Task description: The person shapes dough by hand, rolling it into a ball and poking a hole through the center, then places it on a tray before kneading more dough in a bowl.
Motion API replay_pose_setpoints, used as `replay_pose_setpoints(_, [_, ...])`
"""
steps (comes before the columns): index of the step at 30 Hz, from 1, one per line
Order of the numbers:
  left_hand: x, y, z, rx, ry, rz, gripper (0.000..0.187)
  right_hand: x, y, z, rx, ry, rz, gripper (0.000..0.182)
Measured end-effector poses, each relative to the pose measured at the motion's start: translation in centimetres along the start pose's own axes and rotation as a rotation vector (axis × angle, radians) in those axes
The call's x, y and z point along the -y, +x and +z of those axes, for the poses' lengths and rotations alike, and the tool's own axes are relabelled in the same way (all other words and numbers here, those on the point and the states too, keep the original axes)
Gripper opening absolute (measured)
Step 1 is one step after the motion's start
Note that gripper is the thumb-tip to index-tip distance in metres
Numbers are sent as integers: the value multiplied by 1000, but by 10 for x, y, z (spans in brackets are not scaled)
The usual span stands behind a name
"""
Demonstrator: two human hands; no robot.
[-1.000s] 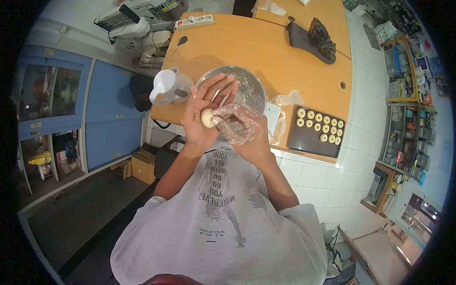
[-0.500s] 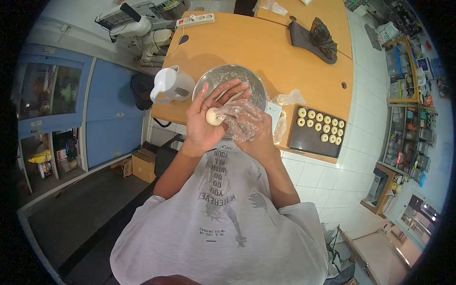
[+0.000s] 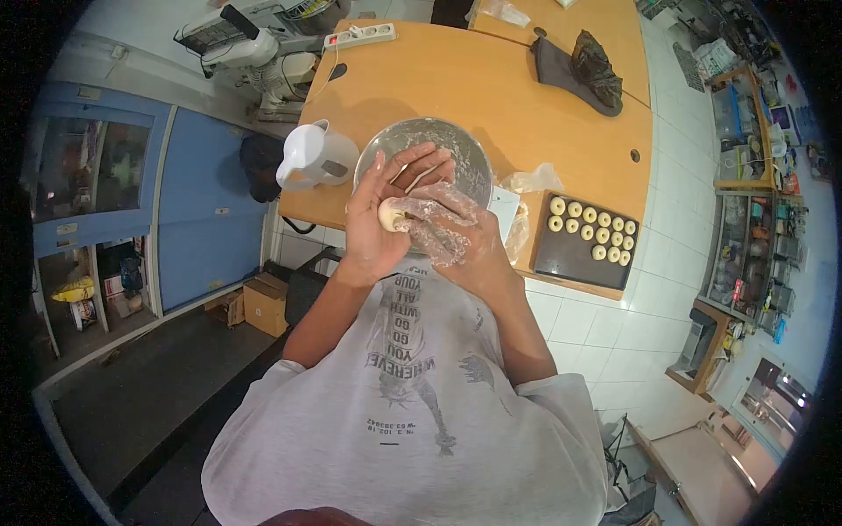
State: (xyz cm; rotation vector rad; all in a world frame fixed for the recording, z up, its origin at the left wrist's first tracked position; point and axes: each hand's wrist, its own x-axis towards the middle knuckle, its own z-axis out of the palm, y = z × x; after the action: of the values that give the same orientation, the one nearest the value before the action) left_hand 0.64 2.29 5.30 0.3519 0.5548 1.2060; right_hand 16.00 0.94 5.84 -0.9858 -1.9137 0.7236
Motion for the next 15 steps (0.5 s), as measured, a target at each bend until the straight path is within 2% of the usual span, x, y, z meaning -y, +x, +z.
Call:
replay_pose_setpoints(4, [-2,0,2,14,-45,-80,63,-13,-6,2,-2,-30,-22,35])
replay_pose_setpoints(8, [-3,-1,1,26,-40,-72,62,-9,-6,7,-72,7,33,36])
replay_pose_setpoints(10, [2,4,-7,83,223,184,62,-9,-7,12,-30,233,273,37])
replay_pose_setpoints(14, [-2,2,-1,35,168,186,62,6,3,8,-20,268,238,25])
replay_pose_setpoints(15, [-6,1,1,13,105,110,62,4,5,7,-53,164,127,25])
